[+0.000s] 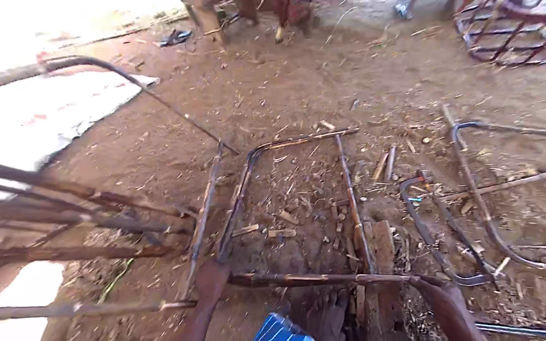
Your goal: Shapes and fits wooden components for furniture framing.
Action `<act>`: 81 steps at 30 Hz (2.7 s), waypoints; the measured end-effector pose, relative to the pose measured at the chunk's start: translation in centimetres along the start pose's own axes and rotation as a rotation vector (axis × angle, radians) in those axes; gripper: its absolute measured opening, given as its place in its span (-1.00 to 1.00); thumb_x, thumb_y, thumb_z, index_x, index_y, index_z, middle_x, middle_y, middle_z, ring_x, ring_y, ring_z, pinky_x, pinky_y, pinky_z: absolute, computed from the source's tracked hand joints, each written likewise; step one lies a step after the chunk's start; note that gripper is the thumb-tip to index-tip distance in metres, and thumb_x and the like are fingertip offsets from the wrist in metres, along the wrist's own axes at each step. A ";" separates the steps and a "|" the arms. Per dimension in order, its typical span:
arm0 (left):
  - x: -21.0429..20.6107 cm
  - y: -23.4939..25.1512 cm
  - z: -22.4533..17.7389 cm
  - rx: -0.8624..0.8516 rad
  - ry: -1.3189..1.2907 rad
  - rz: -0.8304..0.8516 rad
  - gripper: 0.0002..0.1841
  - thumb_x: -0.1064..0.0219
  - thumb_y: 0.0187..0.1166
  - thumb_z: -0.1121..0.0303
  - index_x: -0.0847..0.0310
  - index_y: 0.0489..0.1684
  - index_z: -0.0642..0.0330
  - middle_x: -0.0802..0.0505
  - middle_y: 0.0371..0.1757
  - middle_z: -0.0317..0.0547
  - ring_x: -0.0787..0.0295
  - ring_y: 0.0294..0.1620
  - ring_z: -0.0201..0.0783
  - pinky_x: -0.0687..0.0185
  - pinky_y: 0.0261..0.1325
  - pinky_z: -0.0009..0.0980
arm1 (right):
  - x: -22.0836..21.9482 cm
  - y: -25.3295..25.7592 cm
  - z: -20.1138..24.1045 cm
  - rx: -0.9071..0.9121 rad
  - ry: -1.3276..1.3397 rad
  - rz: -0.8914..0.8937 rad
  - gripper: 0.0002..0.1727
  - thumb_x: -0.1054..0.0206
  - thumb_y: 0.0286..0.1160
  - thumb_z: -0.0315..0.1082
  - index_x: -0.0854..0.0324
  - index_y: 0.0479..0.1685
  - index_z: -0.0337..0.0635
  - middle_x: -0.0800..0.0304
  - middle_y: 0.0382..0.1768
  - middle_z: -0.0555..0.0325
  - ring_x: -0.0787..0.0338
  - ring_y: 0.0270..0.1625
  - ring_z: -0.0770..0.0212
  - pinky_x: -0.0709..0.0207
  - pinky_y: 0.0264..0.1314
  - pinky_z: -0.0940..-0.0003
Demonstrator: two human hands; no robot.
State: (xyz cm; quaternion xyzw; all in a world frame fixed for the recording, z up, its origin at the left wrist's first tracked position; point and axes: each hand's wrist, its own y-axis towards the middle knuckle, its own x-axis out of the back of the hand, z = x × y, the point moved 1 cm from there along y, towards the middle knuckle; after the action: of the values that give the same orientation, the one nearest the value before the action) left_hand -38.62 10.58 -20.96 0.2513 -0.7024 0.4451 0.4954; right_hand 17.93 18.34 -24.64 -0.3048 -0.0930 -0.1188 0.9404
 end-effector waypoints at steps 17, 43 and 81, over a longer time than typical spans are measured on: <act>-5.5 0.0 2.4 -0.156 -0.227 -0.289 -0.53 -0.09 0.81 0.23 -0.54 0.48 0.43 -0.64 0.45 0.50 -0.54 0.53 0.40 -0.37 0.58 0.28 | -0.1 -0.1 -2.7 0.188 -0.074 -0.042 -0.74 -0.52 0.51 -0.28 -0.84 0.05 -0.23 -0.94 -0.08 0.01 -0.92 -0.01 0.14 -0.79 0.21 0.09; -11.9 -17.8 -12.5 -1.239 0.254 0.037 -0.66 -0.32 0.64 0.41 -0.75 0.34 0.15 -0.89 0.22 0.09 -0.89 0.13 0.17 -0.76 0.07 0.21 | -0.6 -0.9 -2.0 0.100 -0.076 -0.037 -0.75 -0.64 0.34 -0.21 -0.90 -0.12 -0.16 -0.96 -0.23 0.11 -0.91 -0.15 0.24 -0.78 0.08 0.15; -12.7 -18.5 -17.9 -1.178 0.488 0.345 -0.76 -0.21 0.75 0.31 -0.61 0.18 0.26 -0.84 0.02 0.19 -0.87 -0.02 0.23 -0.74 0.00 0.22 | -2.4 -0.5 -1.7 0.253 -0.297 -0.032 -0.80 -0.50 0.52 -0.10 -0.91 -0.12 0.02 -0.94 -0.22 0.23 -0.88 -0.12 0.29 -0.71 0.10 0.05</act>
State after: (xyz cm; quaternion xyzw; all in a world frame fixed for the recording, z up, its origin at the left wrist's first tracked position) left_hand -10.55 16.29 -23.67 -0.2860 -0.7262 0.1038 0.6164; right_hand 15.72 17.34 -26.29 -0.1970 -0.2497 -0.0747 0.9451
